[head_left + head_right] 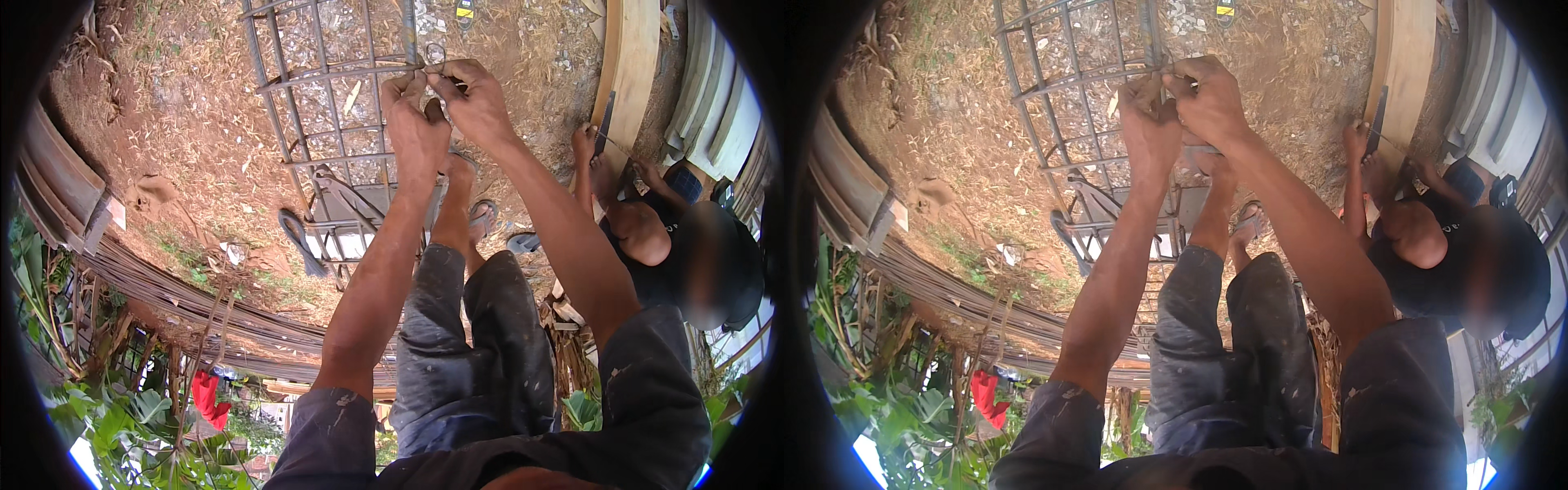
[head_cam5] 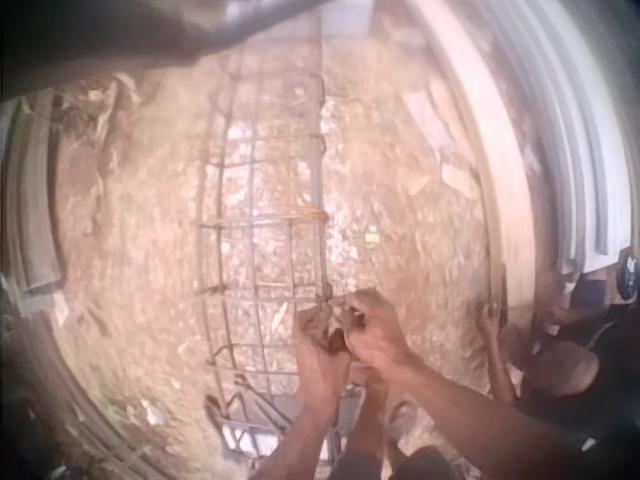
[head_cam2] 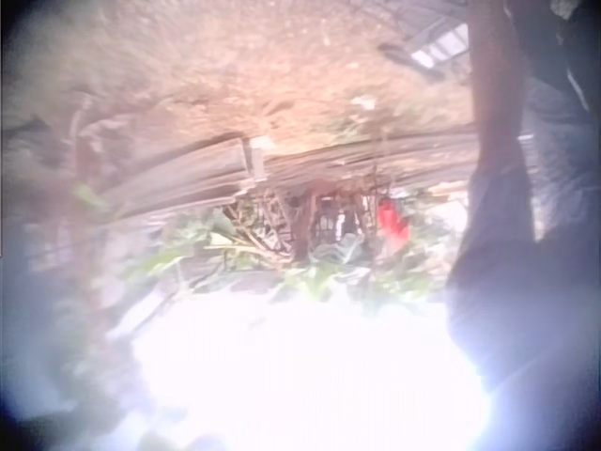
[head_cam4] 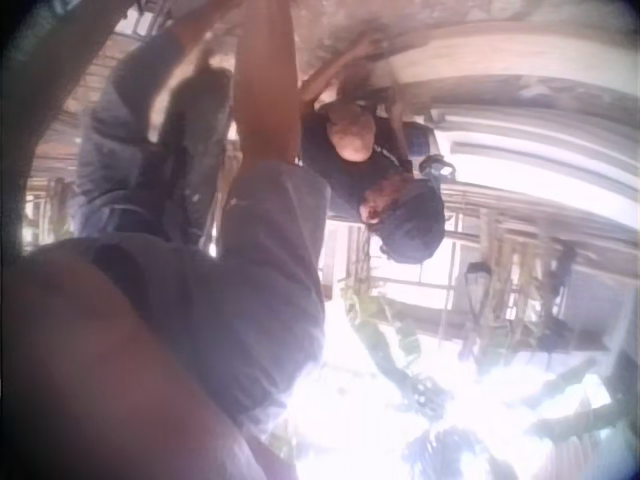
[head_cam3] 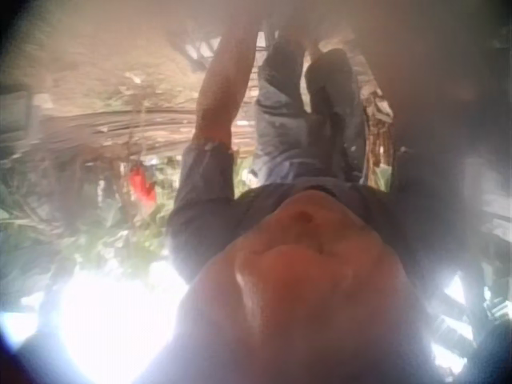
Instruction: The person uses pliers to twist wire ties at intersections of a metal grid frame laid on the ground. Another person is nearby working with wood. The camera wearer repeatedly bends and secures wire ties across multiple grid joints.
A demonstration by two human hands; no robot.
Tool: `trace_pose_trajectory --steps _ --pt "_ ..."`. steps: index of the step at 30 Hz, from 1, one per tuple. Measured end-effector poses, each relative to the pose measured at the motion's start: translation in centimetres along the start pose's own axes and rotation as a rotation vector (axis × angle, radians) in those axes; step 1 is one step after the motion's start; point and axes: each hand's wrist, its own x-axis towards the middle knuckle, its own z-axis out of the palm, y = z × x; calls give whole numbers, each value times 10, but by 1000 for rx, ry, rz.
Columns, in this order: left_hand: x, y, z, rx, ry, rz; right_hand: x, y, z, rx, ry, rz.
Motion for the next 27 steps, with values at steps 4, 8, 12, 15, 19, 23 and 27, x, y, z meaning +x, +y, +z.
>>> trace_pose_trajectory --steps 4,8,12,15,19,23,27 --pt "6 -14 -18 212 -222 95 3 -6 -10 -203 -98 -72" --pt "44 2 -40 493 -223 395 15 1 -9 -299 -24 -192" --pt "86 -4 -41 744 -456 644 10 3 2 3 36 -2" --pt "101 -6 -36 805 -609 625 12 11 -4 101 63 58" --pt "108 -17 -34 625 -664 455 7 13 -3 267 172 173" --pt "109 -8 -27 644 -679 354 -25 17 12 408 138 280" --pt "115 4 -26 646 -800 273 -16 0 1 -214 102 -145"
